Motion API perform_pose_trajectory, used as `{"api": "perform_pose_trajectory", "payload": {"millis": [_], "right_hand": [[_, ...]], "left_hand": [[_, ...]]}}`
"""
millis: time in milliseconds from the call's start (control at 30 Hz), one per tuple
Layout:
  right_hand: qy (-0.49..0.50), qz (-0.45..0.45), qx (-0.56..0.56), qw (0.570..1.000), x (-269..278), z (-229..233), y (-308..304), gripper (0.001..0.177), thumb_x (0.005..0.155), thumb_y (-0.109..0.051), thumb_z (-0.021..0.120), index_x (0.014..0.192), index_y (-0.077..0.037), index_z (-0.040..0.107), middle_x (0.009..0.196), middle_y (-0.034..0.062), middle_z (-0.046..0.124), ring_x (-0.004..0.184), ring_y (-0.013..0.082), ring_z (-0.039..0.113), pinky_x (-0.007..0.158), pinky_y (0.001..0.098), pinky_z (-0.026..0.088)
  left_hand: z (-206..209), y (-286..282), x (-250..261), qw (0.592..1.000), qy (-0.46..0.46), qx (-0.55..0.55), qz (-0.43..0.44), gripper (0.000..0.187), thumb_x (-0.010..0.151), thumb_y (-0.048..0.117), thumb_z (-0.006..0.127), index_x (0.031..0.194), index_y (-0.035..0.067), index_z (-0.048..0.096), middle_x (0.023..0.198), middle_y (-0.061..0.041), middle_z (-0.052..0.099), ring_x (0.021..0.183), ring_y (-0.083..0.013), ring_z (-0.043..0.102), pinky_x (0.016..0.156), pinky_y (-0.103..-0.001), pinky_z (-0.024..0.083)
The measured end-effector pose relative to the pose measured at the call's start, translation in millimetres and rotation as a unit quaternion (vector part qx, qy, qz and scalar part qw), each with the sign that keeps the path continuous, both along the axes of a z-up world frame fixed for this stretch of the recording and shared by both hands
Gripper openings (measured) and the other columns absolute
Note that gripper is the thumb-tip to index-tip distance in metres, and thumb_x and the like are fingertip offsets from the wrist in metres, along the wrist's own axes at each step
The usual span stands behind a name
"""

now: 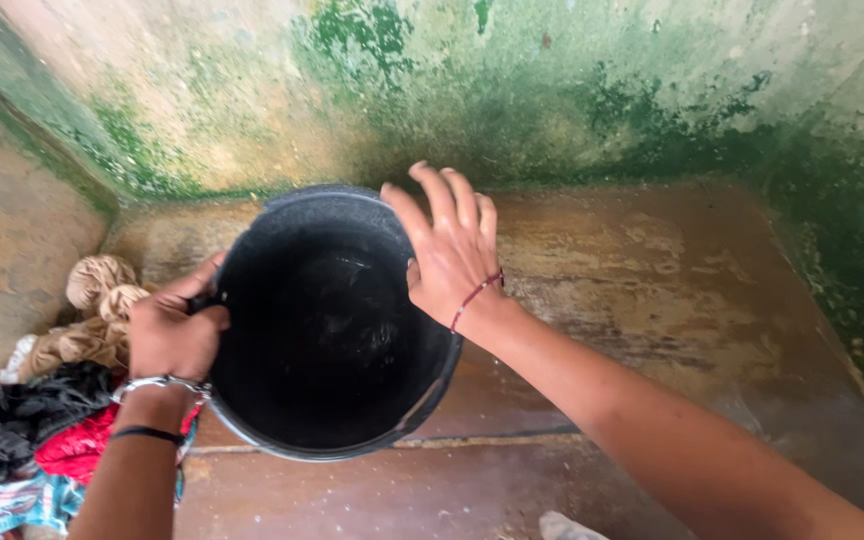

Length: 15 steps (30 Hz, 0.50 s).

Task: The person fills a bucket with water from a wall tap, then hand-washes a light-colored cloth using soap and water. They repeatedly rub, rinse, and wring the cloth on the floor.

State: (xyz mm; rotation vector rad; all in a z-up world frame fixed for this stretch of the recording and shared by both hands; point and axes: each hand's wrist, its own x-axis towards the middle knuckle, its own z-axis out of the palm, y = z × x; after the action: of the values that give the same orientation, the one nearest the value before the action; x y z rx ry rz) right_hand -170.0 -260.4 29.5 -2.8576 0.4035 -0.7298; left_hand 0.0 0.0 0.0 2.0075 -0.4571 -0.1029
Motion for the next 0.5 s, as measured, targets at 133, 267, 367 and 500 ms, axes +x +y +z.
{"api": "perform_pose_trajectory", "payload": {"millis": [133, 267, 367, 500], "right_hand": [[-0.129, 0.028, 0.312, 0.941, 11.6, -31.8, -4.8, 0.100, 0.062, 0.006, 0.074, 0.154, -0.009, 0.038, 0.150, 0.0164, 0.045, 0.129, 0.0365, 0.048, 0.102, 0.0474, 0.043], [-0.086, 0.010, 0.559, 0.825, 28.0, -52.4, 3.1, 0.065, 0.075, 0.017, 0.054, 0.134, -0.009, 0.060, 0.114, 0.0121, 0.073, 0.086, 0.0206, 0.071, 0.070, 0.0323, 0.056], [-0.148, 0.044, 0.522, 0.839, 31.2, -56.9, 8.9, 0.051, 0.078, 0.017, 0.051, 0.121, -0.002, 0.069, 0.099, 0.0113, 0.078, 0.085, 0.0173, 0.072, 0.073, 0.0279, 0.055], [-0.142, 0.043, 0.503, 0.852, 22.5, -56.3, 24.9, 0.050, 0.076, 0.015, 0.049, 0.119, -0.002, 0.068, 0.092, 0.0122, 0.077, 0.081, 0.0161, 0.071, 0.073, 0.0273, 0.054]], "left_hand": [[0.7, 2.9, 4.2, 0.994, -0.101, 0.039, -0.017, 0.070, 0.069, -0.007, 0.063, 0.133, 0.017, 0.071, 0.120, -0.011, 0.075, 0.110, -0.0266, 0.070, 0.097, -0.028, 0.050], [8.4, -12.8, -17.2, 0.950, -0.246, 0.171, 0.093, 0.065, 0.076, -0.007, 0.065, 0.137, 0.015, 0.068, 0.131, -0.016, 0.068, 0.124, -0.0324, 0.060, 0.103, -0.057, 0.037], [10.6, -32.1, -52.2, 0.916, -0.341, 0.192, 0.093, 0.065, 0.082, -0.001, 0.067, 0.145, 0.011, 0.057, 0.144, -0.015, 0.058, 0.137, -0.0345, 0.049, 0.104, -0.065, 0.029], [2.4, -65.6, -78.8, 0.865, -0.359, 0.344, -0.066, 0.069, 0.084, 0.013, 0.069, 0.150, 0.013, 0.048, 0.149, -0.010, 0.051, 0.142, -0.0300, 0.042, 0.111, -0.063, 0.031]]}}
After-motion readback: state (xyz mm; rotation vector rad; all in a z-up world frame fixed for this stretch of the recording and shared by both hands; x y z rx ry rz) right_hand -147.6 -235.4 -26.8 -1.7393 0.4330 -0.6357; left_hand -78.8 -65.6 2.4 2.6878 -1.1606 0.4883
